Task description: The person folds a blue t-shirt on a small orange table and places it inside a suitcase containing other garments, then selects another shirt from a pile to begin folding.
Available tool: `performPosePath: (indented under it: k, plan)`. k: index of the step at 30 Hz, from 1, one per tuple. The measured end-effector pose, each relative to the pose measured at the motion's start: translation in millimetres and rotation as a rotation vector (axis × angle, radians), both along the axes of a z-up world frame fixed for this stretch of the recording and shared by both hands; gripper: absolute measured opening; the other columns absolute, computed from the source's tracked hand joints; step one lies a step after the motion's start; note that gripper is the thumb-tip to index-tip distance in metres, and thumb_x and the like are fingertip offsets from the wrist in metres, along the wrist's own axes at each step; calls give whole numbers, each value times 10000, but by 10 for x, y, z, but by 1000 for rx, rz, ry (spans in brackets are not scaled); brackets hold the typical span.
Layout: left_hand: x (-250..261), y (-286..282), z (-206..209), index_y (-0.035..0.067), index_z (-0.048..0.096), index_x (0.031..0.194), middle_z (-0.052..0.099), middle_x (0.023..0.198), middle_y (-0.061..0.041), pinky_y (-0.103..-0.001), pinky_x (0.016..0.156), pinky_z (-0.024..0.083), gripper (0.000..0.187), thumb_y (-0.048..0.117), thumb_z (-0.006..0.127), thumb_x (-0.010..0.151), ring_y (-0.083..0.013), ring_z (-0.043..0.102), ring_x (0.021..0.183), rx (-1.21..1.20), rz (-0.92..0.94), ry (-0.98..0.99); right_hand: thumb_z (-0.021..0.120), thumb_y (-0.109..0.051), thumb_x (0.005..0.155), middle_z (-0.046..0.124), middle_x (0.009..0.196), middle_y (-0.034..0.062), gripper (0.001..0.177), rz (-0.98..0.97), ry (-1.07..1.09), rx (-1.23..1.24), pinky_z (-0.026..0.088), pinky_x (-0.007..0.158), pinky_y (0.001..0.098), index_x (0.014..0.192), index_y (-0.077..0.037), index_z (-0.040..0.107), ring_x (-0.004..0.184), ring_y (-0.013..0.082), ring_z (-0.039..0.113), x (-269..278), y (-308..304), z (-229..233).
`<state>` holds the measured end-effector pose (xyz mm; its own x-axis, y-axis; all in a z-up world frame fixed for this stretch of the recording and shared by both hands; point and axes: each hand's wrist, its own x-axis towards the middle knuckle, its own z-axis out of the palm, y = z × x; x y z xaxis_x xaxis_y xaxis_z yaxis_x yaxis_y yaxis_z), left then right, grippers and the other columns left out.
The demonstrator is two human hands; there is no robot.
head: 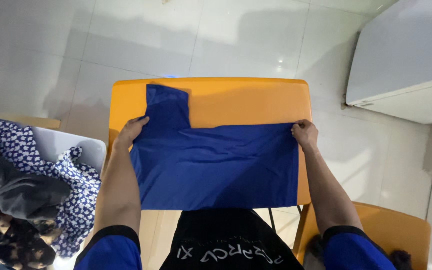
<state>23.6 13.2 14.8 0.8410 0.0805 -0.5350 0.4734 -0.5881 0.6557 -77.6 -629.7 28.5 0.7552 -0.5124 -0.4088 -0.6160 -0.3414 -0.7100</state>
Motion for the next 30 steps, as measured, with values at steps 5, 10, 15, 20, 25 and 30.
performPosePath:
  k: [5, 10, 15, 20, 25, 30]
  plan:
    - [108, 22, -175, 113, 503, 1481, 579, 1464, -86, -375, 1134, 422, 540, 414, 511, 1033, -230, 535, 1357, -390, 440, 53, 658, -143, 900, 753, 795, 95, 186, 59, 17, -174, 568, 676, 319, 973, 0, 752, 696, 167, 712, 171, -17, -88]
    - [322, 58, -239, 126, 510, 1470, 603, 1423, -77, -422, 1108, 491, 541, 418, 531, 1014, -238, 583, 1308, -616, 565, 62, 674, -190, 897, 753, 791, 94, 193, 58, 52, -218, 568, 675, 335, 956, -27, 761, 700, 181, 714, 495, -136, -208]
    - [790, 64, -162, 61, 507, 1478, 607, 1445, -140, -448, 1109, 487, 647, 509, 500, 1010, -287, 609, 1305, -721, 626, 169, 675, -189, 903, 748, 793, 89, 189, 33, 22, -207, 570, 667, 340, 941, -24, 761, 711, 183, 718, 904, -141, -217]
    - [1312, -31, -57, 37, 481, 1503, 569, 1501, -151, -439, 1145, 440, 740, 567, 491, 986, -288, 573, 1352, -670, 567, 153, 659, -192, 919, 758, 790, 104, 201, 92, 28, -315, 566, 710, 331, 917, -29, 777, 713, 191, 720, 1315, -115, -195]
    - [1569, -71, -194, 83, 372, 1567, 419, 1581, -115, -414, 1213, 292, 702, 532, 457, 1035, -272, 390, 1465, -464, 478, 25, 663, -229, 890, 755, 848, 164, 233, 67, 29, -303, 577, 741, 403, 949, -28, 764, 780, 297, 732, 1564, -190, -368]
    - [1576, -52, -282, 106, 449, 1537, 457, 1587, -89, -399, 1213, 314, 625, 493, 412, 1047, -265, 407, 1476, -250, 420, -126, 693, -247, 881, 740, 894, 222, 251, 149, -47, -496, 558, 817, 443, 959, -24, 778, 876, 386, 715, 1647, -285, -523]
